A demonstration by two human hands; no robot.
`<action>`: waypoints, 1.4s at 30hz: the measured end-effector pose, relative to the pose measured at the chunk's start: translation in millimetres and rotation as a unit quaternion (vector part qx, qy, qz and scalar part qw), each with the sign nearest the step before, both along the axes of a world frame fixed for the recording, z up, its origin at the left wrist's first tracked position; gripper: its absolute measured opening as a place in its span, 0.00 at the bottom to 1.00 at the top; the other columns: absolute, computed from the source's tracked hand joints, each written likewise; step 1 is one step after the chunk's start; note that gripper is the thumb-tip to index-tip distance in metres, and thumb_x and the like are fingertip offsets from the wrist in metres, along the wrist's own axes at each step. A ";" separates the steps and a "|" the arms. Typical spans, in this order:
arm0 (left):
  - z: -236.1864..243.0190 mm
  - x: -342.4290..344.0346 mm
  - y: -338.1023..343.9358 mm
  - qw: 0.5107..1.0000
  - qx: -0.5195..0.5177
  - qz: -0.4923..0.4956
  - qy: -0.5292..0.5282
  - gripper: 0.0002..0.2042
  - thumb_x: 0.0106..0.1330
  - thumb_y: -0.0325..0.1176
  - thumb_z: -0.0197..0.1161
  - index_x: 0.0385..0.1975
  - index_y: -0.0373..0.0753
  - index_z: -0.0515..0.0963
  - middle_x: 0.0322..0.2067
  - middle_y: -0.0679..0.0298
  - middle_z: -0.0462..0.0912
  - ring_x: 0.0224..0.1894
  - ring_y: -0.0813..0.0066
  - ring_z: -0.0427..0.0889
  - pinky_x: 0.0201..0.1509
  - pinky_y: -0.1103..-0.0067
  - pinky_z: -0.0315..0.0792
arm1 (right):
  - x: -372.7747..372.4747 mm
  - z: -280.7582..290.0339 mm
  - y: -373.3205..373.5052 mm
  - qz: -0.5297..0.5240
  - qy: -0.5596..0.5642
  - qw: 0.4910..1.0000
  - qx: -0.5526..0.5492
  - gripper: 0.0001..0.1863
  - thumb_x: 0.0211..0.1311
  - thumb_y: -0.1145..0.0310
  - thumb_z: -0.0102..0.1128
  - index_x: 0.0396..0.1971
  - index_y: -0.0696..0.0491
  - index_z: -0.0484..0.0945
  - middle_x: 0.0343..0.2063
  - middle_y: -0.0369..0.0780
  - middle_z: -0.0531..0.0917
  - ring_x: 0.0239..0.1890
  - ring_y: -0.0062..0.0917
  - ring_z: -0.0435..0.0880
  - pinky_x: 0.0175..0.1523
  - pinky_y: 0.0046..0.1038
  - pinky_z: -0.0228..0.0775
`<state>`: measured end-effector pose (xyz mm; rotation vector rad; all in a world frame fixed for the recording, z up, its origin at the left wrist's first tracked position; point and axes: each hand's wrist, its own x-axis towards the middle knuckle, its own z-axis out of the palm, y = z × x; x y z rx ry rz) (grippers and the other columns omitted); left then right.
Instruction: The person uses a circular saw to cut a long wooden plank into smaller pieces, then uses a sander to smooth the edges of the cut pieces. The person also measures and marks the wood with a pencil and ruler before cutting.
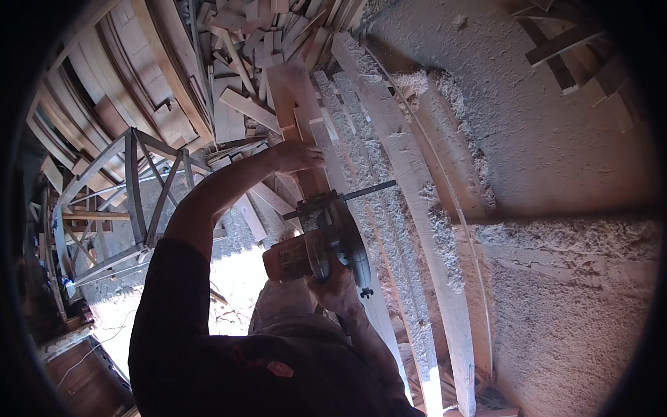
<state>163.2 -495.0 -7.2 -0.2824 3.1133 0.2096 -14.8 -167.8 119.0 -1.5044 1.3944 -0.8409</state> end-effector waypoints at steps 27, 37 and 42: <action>6.9 37.9 -136.3 0.998 -0.009 0.038 -0.047 0.46 0.37 0.44 0.85 0.62 0.48 0.69 0.60 0.65 0.75 0.63 0.64 0.74 0.68 0.69 0.71 | 44.1 1.2 -141.0 -0.015 0.016 1.000 0.017 0.36 0.57 0.67 0.70 0.67 0.57 0.70 0.51 0.48 0.85 0.56 0.34 0.85 0.59 0.33 0.75; 10.9 82.8 -134.0 0.967 0.026 0.249 0.040 0.43 0.51 0.45 0.79 0.67 0.42 0.65 0.68 0.55 0.69 0.68 0.60 0.72 0.70 0.66 0.67 | 62.0 7.7 -179.1 -0.022 -0.004 0.997 0.079 0.33 0.57 0.66 0.69 0.64 0.56 0.72 0.47 0.49 0.86 0.51 0.36 0.87 0.55 0.36 0.77; 6.7 116.2 -20.6 0.627 0.370 0.609 0.314 0.23 0.66 0.43 0.68 0.55 0.36 0.76 0.51 0.52 0.83 0.55 0.59 0.83 0.56 0.68 0.78 | 61.2 -0.2 -192.6 -0.035 0.045 0.997 0.055 0.34 0.55 0.67 0.68 0.63 0.56 0.71 0.40 0.50 0.87 0.44 0.40 0.89 0.48 0.39 0.80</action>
